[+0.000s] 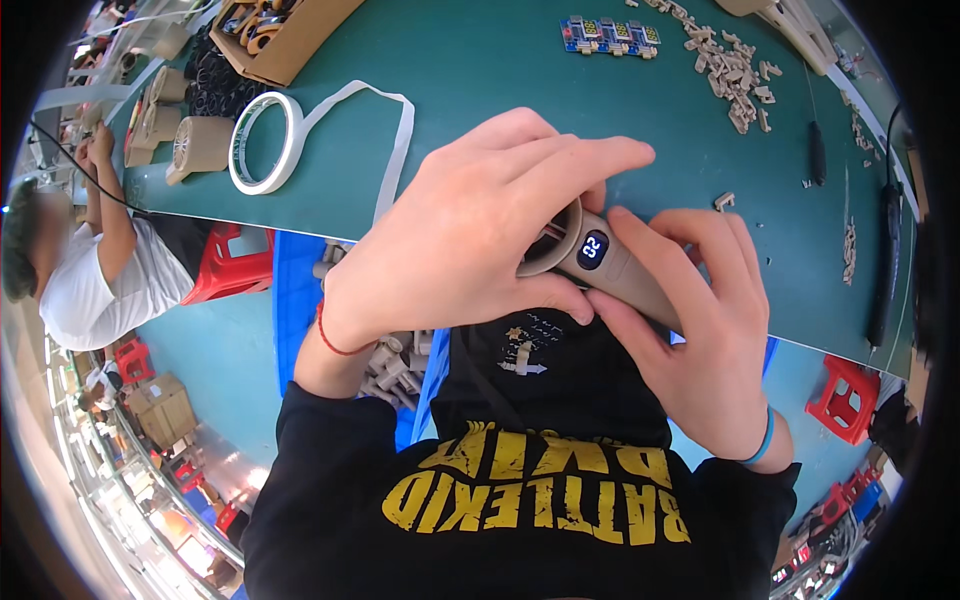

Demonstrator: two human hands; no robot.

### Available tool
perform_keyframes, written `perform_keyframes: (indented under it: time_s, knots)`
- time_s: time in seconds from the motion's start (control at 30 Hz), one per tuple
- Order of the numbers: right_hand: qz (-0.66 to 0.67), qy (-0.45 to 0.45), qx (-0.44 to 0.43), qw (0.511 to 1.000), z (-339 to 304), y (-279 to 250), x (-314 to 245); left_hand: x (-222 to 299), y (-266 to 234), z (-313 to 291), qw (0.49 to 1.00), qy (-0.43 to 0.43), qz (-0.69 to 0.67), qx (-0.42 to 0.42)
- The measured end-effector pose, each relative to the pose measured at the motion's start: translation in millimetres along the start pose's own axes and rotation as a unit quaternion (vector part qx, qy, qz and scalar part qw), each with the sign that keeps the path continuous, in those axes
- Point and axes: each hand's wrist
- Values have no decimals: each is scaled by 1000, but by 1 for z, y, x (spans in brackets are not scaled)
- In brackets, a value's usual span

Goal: Assembling the internal components and outer casing of portable handheld fans on an electronics production line.

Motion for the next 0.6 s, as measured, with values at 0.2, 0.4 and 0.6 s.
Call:
perform_keyframes:
  time_s: [0.2, 0.4, 0.6]
  knots:
    - [101, 28, -11, 994, -1, 7, 3, -4, -2, 0, 1000, 16, 3, -25]
    - [79, 8, -29, 996, -2, 5, -1, 1, -2, 2, 1000, 6, 1, -25]
    - [37, -2, -9, 999, -3, 2, 0, 2, -4, 6, 999, 6, -8, -36]
Point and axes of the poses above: each hand's wrist, its own z-axis towards the middle knuckle, its own y-axis out of the palm, x = y × z
